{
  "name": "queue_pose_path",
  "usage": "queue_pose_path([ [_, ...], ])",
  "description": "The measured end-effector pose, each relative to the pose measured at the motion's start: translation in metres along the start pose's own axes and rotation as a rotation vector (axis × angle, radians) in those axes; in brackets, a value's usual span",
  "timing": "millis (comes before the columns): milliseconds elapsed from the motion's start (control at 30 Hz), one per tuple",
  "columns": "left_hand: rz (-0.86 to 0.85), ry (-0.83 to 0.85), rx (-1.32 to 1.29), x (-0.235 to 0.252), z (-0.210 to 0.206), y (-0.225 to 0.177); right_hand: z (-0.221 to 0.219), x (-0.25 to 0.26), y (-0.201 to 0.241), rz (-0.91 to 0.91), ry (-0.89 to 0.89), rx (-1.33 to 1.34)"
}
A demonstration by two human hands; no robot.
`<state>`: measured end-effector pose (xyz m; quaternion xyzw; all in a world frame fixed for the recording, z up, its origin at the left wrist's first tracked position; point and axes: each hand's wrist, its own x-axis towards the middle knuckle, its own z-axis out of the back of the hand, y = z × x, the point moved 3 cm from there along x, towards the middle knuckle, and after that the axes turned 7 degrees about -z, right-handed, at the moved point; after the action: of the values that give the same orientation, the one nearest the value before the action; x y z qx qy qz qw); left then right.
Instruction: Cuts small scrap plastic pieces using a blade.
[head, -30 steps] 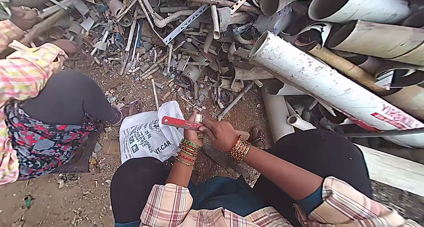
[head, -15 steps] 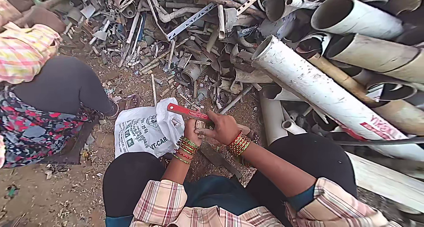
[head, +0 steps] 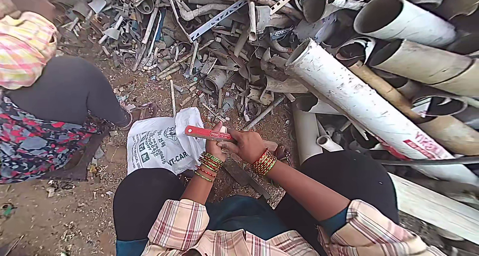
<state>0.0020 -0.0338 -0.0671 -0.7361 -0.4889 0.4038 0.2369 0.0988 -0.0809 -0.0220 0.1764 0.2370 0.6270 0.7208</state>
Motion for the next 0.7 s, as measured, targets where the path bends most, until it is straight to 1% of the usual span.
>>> queue_pose_path([
  [100, 0.011, -0.012, 0.000, 0.000, -0.004, -0.004, 0.001, -0.002, 0.000, 0.053, -0.138, 0.014],
  [167, -0.004, -0.002, 0.022, 0.000, -0.005, -0.005, 0.001, -0.001, -0.002, 0.041, -0.170, 0.042],
  [267, -0.030, 0.039, 0.089, 0.000, -0.003, -0.003, 0.005, 0.004, -0.007, -0.050, -0.064, 0.061],
  [333, -0.019, 0.065, 0.108, -0.001, -0.003, -0.002, 0.005, 0.006, -0.009, -0.044, -0.040, 0.064],
  [400, 0.002, 0.034, 0.097, -0.002, -0.002, -0.002, 0.004, 0.005, -0.010, -0.035, -0.023, 0.063],
  [500, -0.002, -0.005, 0.081, -0.001, 0.001, 0.002, 0.001, 0.006, -0.009, -0.027, 0.053, 0.031],
  [667, -0.032, 0.014, 0.083, 0.000, -0.002, -0.005, -0.004, 0.003, -0.007, 0.089, -0.110, 0.043],
  [700, -0.032, 0.008, 0.098, 0.000, -0.004, -0.007, -0.003, 0.002, -0.007, 0.114, -0.171, 0.042],
])
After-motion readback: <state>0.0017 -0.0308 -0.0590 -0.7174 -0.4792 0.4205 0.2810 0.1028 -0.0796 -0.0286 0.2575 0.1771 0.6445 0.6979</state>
